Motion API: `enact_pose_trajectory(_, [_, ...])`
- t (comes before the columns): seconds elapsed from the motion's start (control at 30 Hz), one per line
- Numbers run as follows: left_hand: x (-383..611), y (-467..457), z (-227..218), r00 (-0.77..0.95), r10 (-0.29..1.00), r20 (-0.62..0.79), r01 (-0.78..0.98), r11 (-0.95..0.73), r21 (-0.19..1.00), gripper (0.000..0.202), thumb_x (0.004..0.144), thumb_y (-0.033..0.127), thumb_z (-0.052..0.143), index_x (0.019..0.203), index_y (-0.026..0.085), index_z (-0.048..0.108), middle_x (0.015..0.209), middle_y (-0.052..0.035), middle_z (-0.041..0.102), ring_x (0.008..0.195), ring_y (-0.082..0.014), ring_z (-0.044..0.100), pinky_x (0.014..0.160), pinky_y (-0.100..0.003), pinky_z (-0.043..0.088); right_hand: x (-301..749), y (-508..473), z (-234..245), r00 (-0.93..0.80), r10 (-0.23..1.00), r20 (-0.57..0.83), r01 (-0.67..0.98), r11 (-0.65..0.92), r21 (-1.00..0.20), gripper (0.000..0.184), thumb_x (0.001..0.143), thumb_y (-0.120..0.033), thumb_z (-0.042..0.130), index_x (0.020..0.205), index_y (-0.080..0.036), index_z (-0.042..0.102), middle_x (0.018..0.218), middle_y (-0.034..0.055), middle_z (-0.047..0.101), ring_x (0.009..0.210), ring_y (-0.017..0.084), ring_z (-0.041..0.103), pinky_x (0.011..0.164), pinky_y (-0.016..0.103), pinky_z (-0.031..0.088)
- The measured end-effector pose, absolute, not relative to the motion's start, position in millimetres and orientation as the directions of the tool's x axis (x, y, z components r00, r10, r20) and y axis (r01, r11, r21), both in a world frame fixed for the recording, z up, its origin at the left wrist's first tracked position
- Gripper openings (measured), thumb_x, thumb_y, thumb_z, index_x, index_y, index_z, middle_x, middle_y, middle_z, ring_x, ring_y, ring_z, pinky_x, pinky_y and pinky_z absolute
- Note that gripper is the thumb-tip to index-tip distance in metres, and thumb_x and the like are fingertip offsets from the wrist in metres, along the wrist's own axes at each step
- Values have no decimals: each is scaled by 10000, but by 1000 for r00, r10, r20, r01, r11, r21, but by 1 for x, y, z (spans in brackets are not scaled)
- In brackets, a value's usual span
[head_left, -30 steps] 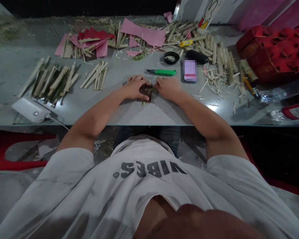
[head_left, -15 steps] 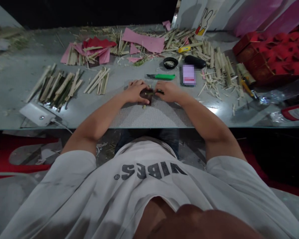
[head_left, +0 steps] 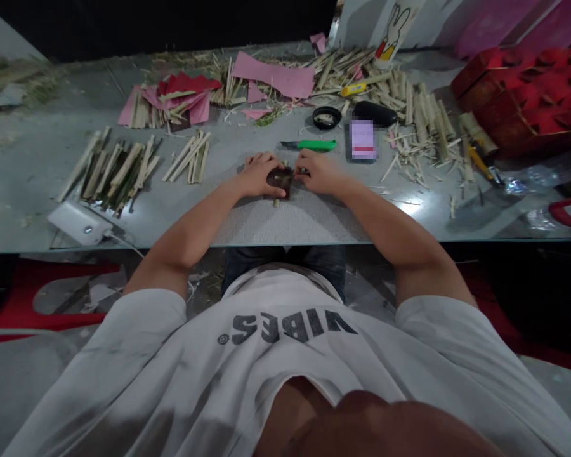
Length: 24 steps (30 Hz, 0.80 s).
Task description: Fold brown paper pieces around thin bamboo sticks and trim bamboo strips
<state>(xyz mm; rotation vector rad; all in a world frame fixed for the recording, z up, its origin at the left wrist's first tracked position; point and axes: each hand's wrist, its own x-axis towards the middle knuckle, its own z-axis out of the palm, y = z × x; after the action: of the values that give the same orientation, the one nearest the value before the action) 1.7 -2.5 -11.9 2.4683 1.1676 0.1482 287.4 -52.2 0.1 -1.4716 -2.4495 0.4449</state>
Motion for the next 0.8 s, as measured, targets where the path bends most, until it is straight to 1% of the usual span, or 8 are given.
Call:
enact_pose_trajectory(0.07, [2, -3, -12, 640, 765, -67, 722, -569, 394, 993, 891, 751, 1068, 1733, 311, 779, 1849, -190, 646, 1809, -549, 519, 1525, -698, 378, 283, -55, -1, -499, 865, 46, 784, 474, -401, 233, 1137, -162, 741, 1265, -232, 922, 1561, 179, 809, 1433, 398, 778, 1328, 553, 619])
enact_pose_trajectory(0.17, [2, -4, -12, 634, 771, -62, 728, -567, 386, 950, 882, 720, 1072, 1699, 316, 804, 1861, -183, 656, 1805, -554, 525, 1517, -715, 384, 277, -58, 0, -540, 841, 28, 760, 502, -413, 218, 1138, -184, 748, 1245, -252, 925, 1568, 166, 816, 1421, 388, 778, 1321, 538, 636])
enact_pose_trajectory(0.33, [1, -3, -9, 629, 775, -64, 733, -563, 382, 952, 875, 720, 1062, 1706, 335, 801, 1843, -196, 664, 1808, -567, 522, 1510, -754, 384, 274, -52, 2, -409, 911, 60, 851, 404, -335, 260, 1168, -210, 715, 1315, -240, 928, 1597, 191, 801, 1416, 405, 763, 1313, 571, 645])
enact_pose_trajectory(0.47, [3, -4, -7, 617, 783, -71, 749, -557, 359, 936, 875, 698, 1060, 1689, 312, 807, 1835, -190, 662, 1804, -535, 525, 1514, -731, 402, 273, -54, 1, -533, 844, 62, 767, 513, -385, 172, 1128, -179, 752, 1189, -248, 897, 1603, 160, 812, 1408, 364, 778, 1314, 511, 636])
enact_pose_trajectory(0.53, [3, -6, -6, 613, 786, -84, 755, -551, 355, 934, 872, 688, 1064, 1692, 324, 804, 1848, -182, 652, 1806, -533, 514, 1513, -740, 402, 273, -54, 1, -537, 841, 63, 766, 518, -381, 175, 1130, -152, 742, 1175, -239, 887, 1607, 154, 814, 1393, 341, 779, 1298, 474, 633])
enact_pose_trajectory(0.63, [3, -7, -5, 613, 785, -86, 752, -547, 367, 937, 872, 676, 1068, 1699, 328, 795, 1858, -186, 635, 1795, -533, 514, 1513, -756, 393, 273, -52, 1, -465, 881, 82, 818, 463, -342, 212, 1152, -122, 699, 1220, -197, 885, 1655, 199, 790, 1346, 336, 769, 1255, 472, 627])
enact_pose_trajectory(0.7, [3, -6, -5, 614, 786, -76, 750, -550, 367, 913, 871, 663, 1069, 1676, 325, 801, 1847, -183, 645, 1778, -524, 529, 1509, -747, 398, 272, -52, -1, -485, 870, 91, 805, 485, -343, 192, 1153, -121, 701, 1200, -188, 876, 1670, 210, 781, 1343, 333, 768, 1240, 462, 622])
enact_pose_trajectory(0.8, [3, -6, -6, 613, 786, -74, 754, -556, 349, 874, 857, 639, 1072, 1634, 331, 816, 1840, -169, 659, 1761, -518, 544, 1493, -736, 420, 270, -53, -4, -554, 827, 94, 759, 548, -352, 134, 1122, -135, 755, 1113, -223, 857, 1621, 147, 811, 1345, 306, 784, 1231, 414, 623])
